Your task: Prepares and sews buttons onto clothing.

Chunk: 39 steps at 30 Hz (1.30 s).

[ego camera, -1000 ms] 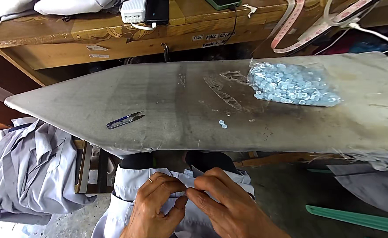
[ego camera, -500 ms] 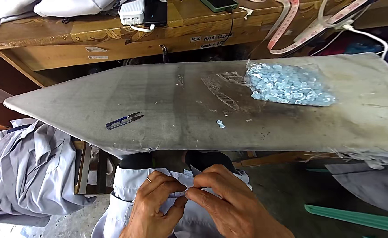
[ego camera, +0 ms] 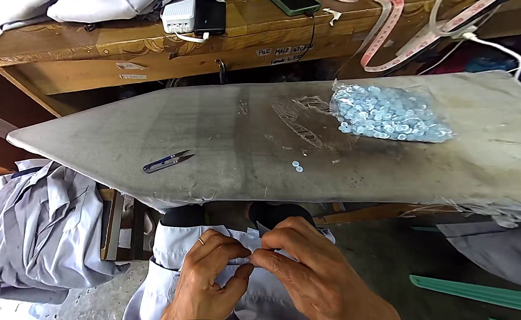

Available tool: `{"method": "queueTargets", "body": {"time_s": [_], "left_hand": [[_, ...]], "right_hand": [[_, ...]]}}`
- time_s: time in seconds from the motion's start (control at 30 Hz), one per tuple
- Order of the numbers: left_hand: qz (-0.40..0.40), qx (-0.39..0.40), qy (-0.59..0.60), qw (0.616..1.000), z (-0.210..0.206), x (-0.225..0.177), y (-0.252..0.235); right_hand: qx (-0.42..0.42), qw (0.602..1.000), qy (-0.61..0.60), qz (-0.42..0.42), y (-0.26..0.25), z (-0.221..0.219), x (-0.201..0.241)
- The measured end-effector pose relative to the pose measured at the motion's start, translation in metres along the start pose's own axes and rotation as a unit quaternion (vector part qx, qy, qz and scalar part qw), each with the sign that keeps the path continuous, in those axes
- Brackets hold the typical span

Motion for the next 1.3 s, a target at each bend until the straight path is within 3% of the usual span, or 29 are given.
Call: {"method": "queueTargets", "body": {"time_s": [0.27, 0.43, 0.7, 0.83, 0.97, 1.17, 1.3], "left_hand": [[0.011, 0.004, 0.016, 1.0, -0.001, 0.001, -0.001], [0.144, 0.004, 0.217, 0.965, 0.002, 0.02, 0.001], [0.148, 0.009, 0.261, 0.954, 0.004, 0.025, 0.003], [0.119, 0.028, 0.268, 0.956, 0.006, 0.023, 0.003], [0.109, 0.033, 0.266, 0.957, 0.009, 0.019, 0.002], [0.116, 0.041, 0.283, 0.951, 0.007, 0.019, 0.004], [0.122, 0.038, 0.315, 0.94, 0.004, 0.019, 0.002]], "right_hand": [[0.03, 0.999, 0.005, 0.012, 0.0, -0.009, 0.001], [0.003, 0.988, -0.128, -0.086, 0.006, 0.004, -0.009], [0.144, 0.882, -0.373, -0.251, 0.063, -0.056, -0.016], [0.102, 0.804, -0.517, -0.277, 0.059, -0.072, -0.006], [0.04, 0.752, -0.595, -0.28, 0.048, -0.078, -0.006], [-0.028, 0.72, -0.634, -0.281, 0.045, -0.078, -0.009], [0.003, 0.724, -0.622, -0.3, 0.049, -0.08, -0.009]]}}
Point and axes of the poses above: each hand's wrist, its own y-axis away from the middle knuckle, its own z-axis out of the back of the hand, x = y × z, the point moved 7 cm from there along -y, towards the middle knuckle, and after that the axes turned 3 degrees about y, right-handed, at the moved point
